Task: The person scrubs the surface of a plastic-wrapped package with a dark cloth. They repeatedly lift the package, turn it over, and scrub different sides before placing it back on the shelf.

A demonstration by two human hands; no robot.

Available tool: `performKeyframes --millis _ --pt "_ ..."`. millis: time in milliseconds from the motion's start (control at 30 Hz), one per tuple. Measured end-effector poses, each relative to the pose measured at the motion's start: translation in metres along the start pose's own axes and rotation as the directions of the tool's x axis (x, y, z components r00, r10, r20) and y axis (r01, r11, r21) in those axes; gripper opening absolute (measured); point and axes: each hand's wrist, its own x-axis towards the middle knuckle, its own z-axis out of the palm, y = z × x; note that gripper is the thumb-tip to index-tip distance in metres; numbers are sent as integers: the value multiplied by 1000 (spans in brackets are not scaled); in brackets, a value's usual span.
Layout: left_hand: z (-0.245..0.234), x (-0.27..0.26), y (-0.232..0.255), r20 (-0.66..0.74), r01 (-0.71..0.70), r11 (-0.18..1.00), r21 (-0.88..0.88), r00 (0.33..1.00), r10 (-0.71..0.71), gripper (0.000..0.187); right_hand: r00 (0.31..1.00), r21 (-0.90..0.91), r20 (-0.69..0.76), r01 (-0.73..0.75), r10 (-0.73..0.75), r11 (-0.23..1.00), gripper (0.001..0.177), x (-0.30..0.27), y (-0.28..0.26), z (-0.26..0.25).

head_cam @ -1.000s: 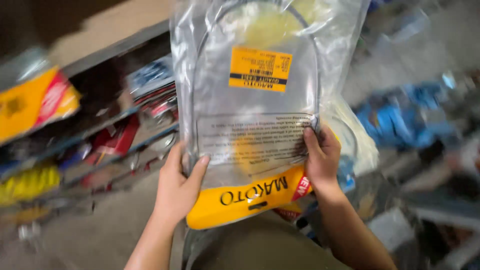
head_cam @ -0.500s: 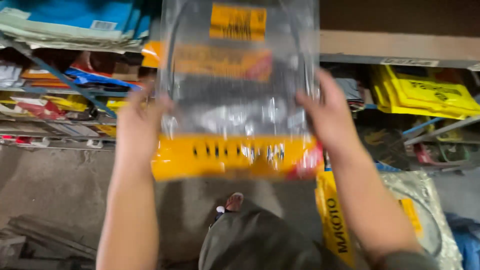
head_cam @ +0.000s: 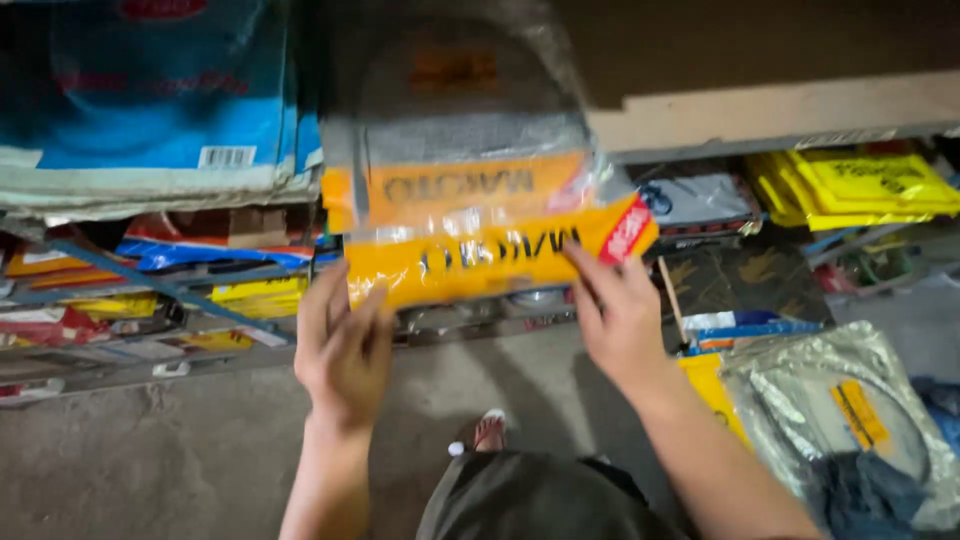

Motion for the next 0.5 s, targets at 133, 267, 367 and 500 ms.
performKeyframes --millis 133,267,367,500 --pt "11 45 -25 -13 -71 996 59 997 72 6 995 -23 -54 79 -80 997 34 53 -14 27" --pt "14 53 -33 69 -144 983 112 988 137 7 996 -284 29 85 -80 955 52 66 -23 42" --pt "13 56 -32 62 -164 978 133 986 157 2 995 -332 -16 92 -103 939 50 60 -13 63" --pt "18 57 -52 54 -192 961 200 981 185 5 990 -299 -61 104 -128 949 43 85 -29 64"
